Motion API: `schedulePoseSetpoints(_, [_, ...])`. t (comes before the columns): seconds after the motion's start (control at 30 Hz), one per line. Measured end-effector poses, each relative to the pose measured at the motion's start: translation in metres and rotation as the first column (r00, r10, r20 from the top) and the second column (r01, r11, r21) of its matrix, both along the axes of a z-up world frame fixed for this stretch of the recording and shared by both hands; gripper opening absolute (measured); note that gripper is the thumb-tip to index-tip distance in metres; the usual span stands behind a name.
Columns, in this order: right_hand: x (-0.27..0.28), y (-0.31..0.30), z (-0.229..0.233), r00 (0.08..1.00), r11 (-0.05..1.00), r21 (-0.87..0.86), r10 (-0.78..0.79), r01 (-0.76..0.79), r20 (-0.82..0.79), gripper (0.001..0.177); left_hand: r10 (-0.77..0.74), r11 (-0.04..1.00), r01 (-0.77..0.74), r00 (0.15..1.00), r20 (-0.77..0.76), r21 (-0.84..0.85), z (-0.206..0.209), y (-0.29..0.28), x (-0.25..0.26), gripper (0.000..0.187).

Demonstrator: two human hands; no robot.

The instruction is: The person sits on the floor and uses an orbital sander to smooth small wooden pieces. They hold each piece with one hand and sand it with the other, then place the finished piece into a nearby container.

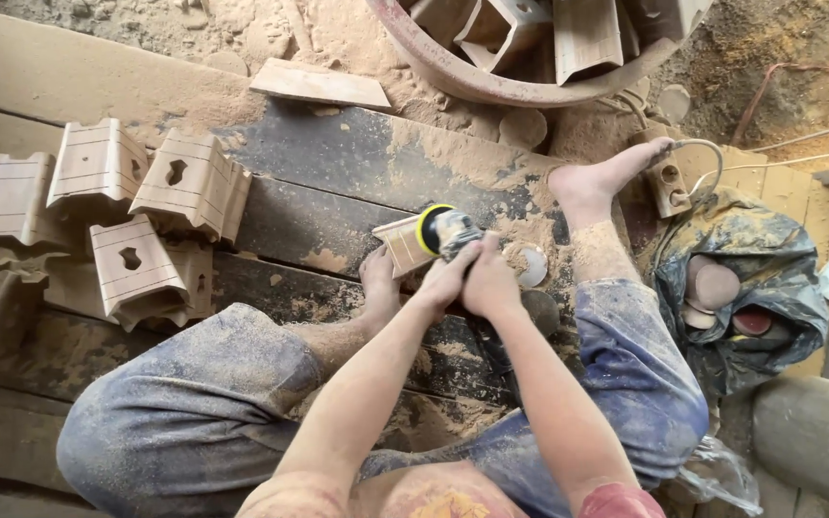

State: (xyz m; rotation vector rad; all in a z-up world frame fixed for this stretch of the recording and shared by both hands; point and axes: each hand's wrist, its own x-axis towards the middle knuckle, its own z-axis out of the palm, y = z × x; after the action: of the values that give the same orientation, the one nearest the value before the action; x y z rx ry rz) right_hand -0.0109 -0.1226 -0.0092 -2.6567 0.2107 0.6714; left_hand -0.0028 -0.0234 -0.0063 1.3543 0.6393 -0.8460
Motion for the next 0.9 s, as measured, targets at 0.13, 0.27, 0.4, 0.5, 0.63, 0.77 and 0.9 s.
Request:
schedulePoseSetpoints(0.13, [-0.009, 0.002, -0.001, 1.000, 0.999, -0.023, -0.028, 0.028, 0.007, 0.044, -0.001, 0.999, 0.001, 1.000, -0.028, -0.033, -0.013, 0.004, -0.011, 0.110])
schedulePoseSetpoints(0.27, [-0.017, 0.040, 0.019, 0.994, 0.996, 0.015, 0.094, -0.093, -0.048, 0.048, 0.030, 0.996, -0.028, 0.999, -0.020, 0.079, 0.008, 0.036, -0.030, 0.100])
schedulePoseSetpoints(0.4, [-0.025, 0.025, 0.021, 0.992, 0.991, -0.041, 0.123, -0.124, -0.026, 0.050, 0.025, 0.998, -0.023, 0.999, -0.026, 0.054, 0.054, 0.020, -0.028, 0.094])
schedulePoseSetpoints(0.5, [-0.010, -0.015, -0.017, 1.000, 1.000, -0.030, 0.005, -0.005, 0.006, 0.046, 0.017, 1.000, -0.017, 1.000, 0.000, -0.005, -0.076, -0.017, -0.010, 0.098])
schedulePoseSetpoints(0.63, [-0.017, 0.016, 0.023, 1.000, 1.000, 0.000, -0.002, 0.002, 0.000, 0.045, -0.024, 0.999, 0.024, 1.000, -0.004, 0.045, 0.016, 0.012, -0.021, 0.101])
schedulePoseSetpoints(0.77, [-0.024, 0.038, 0.022, 0.988, 0.991, 0.026, 0.136, -0.135, -0.071, 0.045, 0.147, 0.988, -0.144, 0.987, -0.062, 0.055, 0.043, 0.026, -0.038, 0.106])
schedulePoseSetpoints(0.9, [-0.024, 0.009, 0.015, 0.996, 0.998, 0.014, 0.060, -0.059, -0.072, 0.048, 0.090, 0.996, -0.090, 0.995, -0.031, -0.024, 0.010, 0.002, -0.037, 0.097])
